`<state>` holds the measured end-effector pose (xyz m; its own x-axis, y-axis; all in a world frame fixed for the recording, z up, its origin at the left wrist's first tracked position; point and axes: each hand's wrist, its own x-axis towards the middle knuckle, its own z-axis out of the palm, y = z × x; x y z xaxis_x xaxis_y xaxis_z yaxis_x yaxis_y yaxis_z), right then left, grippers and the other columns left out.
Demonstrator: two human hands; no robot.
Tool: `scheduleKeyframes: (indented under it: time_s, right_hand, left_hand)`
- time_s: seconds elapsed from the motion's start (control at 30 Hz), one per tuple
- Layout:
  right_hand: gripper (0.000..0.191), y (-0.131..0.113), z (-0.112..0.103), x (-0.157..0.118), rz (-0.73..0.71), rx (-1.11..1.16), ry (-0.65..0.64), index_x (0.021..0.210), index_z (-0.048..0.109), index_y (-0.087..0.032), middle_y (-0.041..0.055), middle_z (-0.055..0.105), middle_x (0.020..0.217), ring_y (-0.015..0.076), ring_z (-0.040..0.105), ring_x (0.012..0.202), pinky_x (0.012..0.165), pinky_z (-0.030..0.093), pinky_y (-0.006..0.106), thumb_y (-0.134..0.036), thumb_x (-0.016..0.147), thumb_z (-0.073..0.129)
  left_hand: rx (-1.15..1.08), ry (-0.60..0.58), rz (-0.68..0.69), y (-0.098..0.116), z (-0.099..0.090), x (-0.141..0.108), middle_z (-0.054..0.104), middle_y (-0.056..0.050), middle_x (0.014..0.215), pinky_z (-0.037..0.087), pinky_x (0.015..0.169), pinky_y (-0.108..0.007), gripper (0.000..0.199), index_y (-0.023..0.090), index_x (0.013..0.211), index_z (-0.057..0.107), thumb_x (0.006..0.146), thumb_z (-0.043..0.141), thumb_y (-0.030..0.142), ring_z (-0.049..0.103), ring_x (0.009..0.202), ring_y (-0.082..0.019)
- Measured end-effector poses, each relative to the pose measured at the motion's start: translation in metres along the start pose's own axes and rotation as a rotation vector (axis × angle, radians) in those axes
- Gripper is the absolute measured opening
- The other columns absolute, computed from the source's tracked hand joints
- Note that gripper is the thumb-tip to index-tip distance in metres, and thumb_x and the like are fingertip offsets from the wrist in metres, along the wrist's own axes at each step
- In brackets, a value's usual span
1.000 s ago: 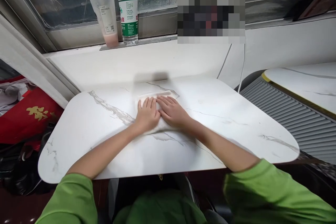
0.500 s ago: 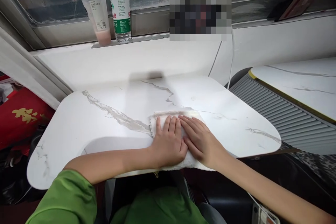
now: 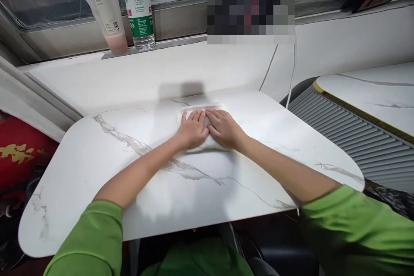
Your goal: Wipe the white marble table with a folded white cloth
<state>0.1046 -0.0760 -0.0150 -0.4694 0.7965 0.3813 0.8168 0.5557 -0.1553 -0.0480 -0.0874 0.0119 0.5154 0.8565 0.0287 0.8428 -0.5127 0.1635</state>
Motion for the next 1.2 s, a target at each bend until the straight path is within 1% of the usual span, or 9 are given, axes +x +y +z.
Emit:
scheduleKeyframes:
  time_s: [0.17, 0.33, 0.5, 0.73, 0.83, 0.93, 1.07, 1.13, 1.2]
  right_hand:
    - [0.048, 0.023, 0.014, 0.05, 0.049, 0.009, -0.014, 0.125, 0.051, -0.006, 0.0176, 0.055, 0.129, 0.0297, 0.048, 0.12, 0.102, 0.034, 0.043, -0.019, 0.082, 0.035]
    - [0.045, 0.04, 0.021, 0.079, 0.036, 0.028, -0.005, 0.122, 0.053, -0.009, 0.016, 0.057, 0.126, 0.029, 0.049, 0.117, 0.1, 0.034, 0.042, -0.017, 0.082, 0.034]
    - [0.041, 0.049, 0.024, 0.089, 0.056, 0.014, 0.0, 0.117, 0.056, -0.011, 0.0152, 0.061, 0.119, 0.0284, 0.052, 0.111, 0.097, 0.036, 0.04, -0.018, 0.082, 0.035]
    - [0.044, 0.044, 0.024, 0.079, 0.034, -0.01, 0.016, 0.122, 0.053, -0.01, 0.0148, 0.058, 0.127, 0.0278, 0.05, 0.117, 0.101, 0.035, 0.041, -0.018, 0.084, 0.033]
    - [0.046, 0.037, 0.019, 0.064, 0.008, 0.001, 0.021, 0.125, 0.052, -0.009, 0.0153, 0.057, 0.129, 0.0285, 0.05, 0.119, 0.102, 0.035, 0.044, -0.02, 0.084, 0.033]
    - [0.048, 0.03, 0.01, 0.036, -0.044, 0.016, 0.021, 0.128, 0.051, -0.009, 0.0166, 0.055, 0.131, 0.0295, 0.049, 0.122, 0.102, 0.036, 0.047, -0.024, 0.086, 0.033]
    - [0.05, 0.016, -0.012, -0.027, -0.129, 0.04, 0.023, 0.135, 0.045, -0.012, 0.016, 0.052, 0.135, 0.0299, 0.047, 0.125, 0.104, 0.036, 0.051, -0.029, 0.089, 0.033]
    - [0.053, 0.006, -0.028, -0.065, -0.162, 0.041, 0.011, 0.14, 0.039, -0.013, 0.0153, 0.05, 0.138, 0.0289, 0.045, 0.128, 0.105, 0.036, 0.051, -0.03, 0.091, 0.034]
    - [0.055, -0.002, -0.044, -0.101, -0.153, 0.019, 0.005, 0.145, 0.032, -0.016, 0.0136, 0.047, 0.141, 0.0278, 0.043, 0.131, 0.107, 0.035, 0.051, -0.028, 0.092, 0.034]
  left_hand:
    - [-0.009, 0.005, -0.059, -0.033, -0.003, 0.048, 0.027, -0.011, 0.153, 0.008, 0.117, -0.045, 0.056, 0.008, 0.145, 0.026, 0.093, 0.024, 0.027, 0.021, 0.141, -0.021]
    - [-0.041, 0.062, -0.104, -0.048, -0.003, 0.073, 0.031, -0.01, 0.151, 0.009, 0.117, -0.044, 0.054, 0.009, 0.144, 0.028, 0.093, 0.025, 0.026, 0.023, 0.14, -0.02]
    - [-0.044, 0.099, -0.135, -0.05, -0.003, 0.082, 0.035, -0.009, 0.149, 0.012, 0.116, -0.044, 0.051, 0.011, 0.142, 0.032, 0.093, 0.025, 0.025, 0.026, 0.138, -0.02]
    - [-0.006, 0.095, -0.147, -0.044, -0.001, 0.072, 0.031, -0.008, 0.151, 0.01, 0.117, -0.045, 0.053, 0.01, 0.144, 0.029, 0.094, 0.021, 0.024, 0.022, 0.14, -0.019]
    - [0.011, 0.087, -0.141, -0.034, 0.0, 0.059, 0.029, -0.009, 0.152, 0.01, 0.117, -0.045, 0.054, 0.01, 0.145, 0.028, 0.094, 0.021, 0.025, 0.022, 0.141, -0.019]
    - [0.036, 0.078, -0.128, -0.013, 0.003, 0.034, 0.027, -0.01, 0.153, 0.01, 0.117, -0.048, 0.055, 0.009, 0.146, 0.027, 0.094, 0.022, 0.027, 0.022, 0.142, -0.021]
    - [0.063, 0.07, -0.074, 0.032, 0.01, -0.014, 0.026, -0.014, 0.153, 0.011, 0.116, -0.052, 0.057, 0.005, 0.146, 0.026, 0.095, 0.023, 0.031, 0.02, 0.142, -0.026]
    - [0.059, 0.055, -0.026, 0.059, 0.013, -0.039, 0.024, -0.016, 0.153, 0.011, 0.115, -0.055, 0.06, 0.002, 0.146, 0.024, 0.096, 0.021, 0.034, 0.017, 0.143, -0.029]
    - [0.04, 0.024, 0.017, 0.086, 0.014, -0.059, 0.023, -0.018, 0.153, 0.013, 0.113, -0.059, 0.061, 0.0, 0.146, 0.024, 0.096, 0.02, 0.035, 0.016, 0.143, -0.031]
